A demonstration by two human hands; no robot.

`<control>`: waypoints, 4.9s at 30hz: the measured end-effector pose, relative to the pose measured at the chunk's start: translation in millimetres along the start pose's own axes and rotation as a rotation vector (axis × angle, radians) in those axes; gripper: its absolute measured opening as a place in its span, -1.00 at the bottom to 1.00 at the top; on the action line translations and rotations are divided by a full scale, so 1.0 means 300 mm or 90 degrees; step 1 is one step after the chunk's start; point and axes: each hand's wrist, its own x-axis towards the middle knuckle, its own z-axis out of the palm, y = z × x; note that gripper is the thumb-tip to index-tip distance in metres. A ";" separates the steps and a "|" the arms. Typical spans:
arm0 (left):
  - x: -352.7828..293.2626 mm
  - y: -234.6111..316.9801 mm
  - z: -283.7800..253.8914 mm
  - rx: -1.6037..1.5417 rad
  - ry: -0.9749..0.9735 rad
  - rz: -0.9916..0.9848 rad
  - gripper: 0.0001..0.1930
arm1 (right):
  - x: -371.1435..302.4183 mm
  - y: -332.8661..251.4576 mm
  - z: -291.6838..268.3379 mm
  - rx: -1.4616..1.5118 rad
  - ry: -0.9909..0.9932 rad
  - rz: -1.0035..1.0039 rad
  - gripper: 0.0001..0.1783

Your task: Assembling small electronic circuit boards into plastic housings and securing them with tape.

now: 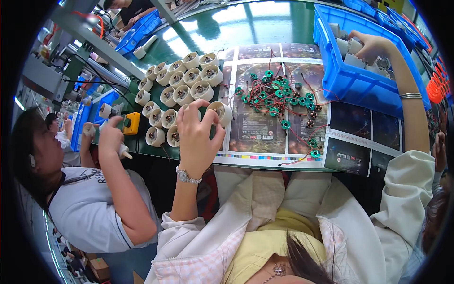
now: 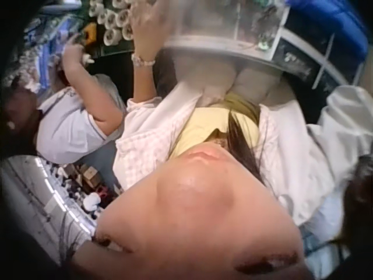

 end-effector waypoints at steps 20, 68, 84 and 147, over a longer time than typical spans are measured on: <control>-0.117 -0.145 0.040 0.143 0.105 -0.308 -0.63 | -0.049 -0.063 0.050 -0.081 0.095 -0.002 -0.04; -0.046 -0.001 0.120 -0.514 0.078 -0.257 -0.68 | 0.105 -0.019 0.024 0.058 -0.159 -0.072 0.01; -0.053 0.005 0.128 -0.566 0.086 -0.273 -0.64 | -0.002 -0.044 0.005 0.186 -0.019 -0.022 0.07; 0.518 0.246 0.306 -0.484 -0.026 0.027 -0.54 | -0.067 0.182 -0.178 -0.031 0.128 0.351 0.32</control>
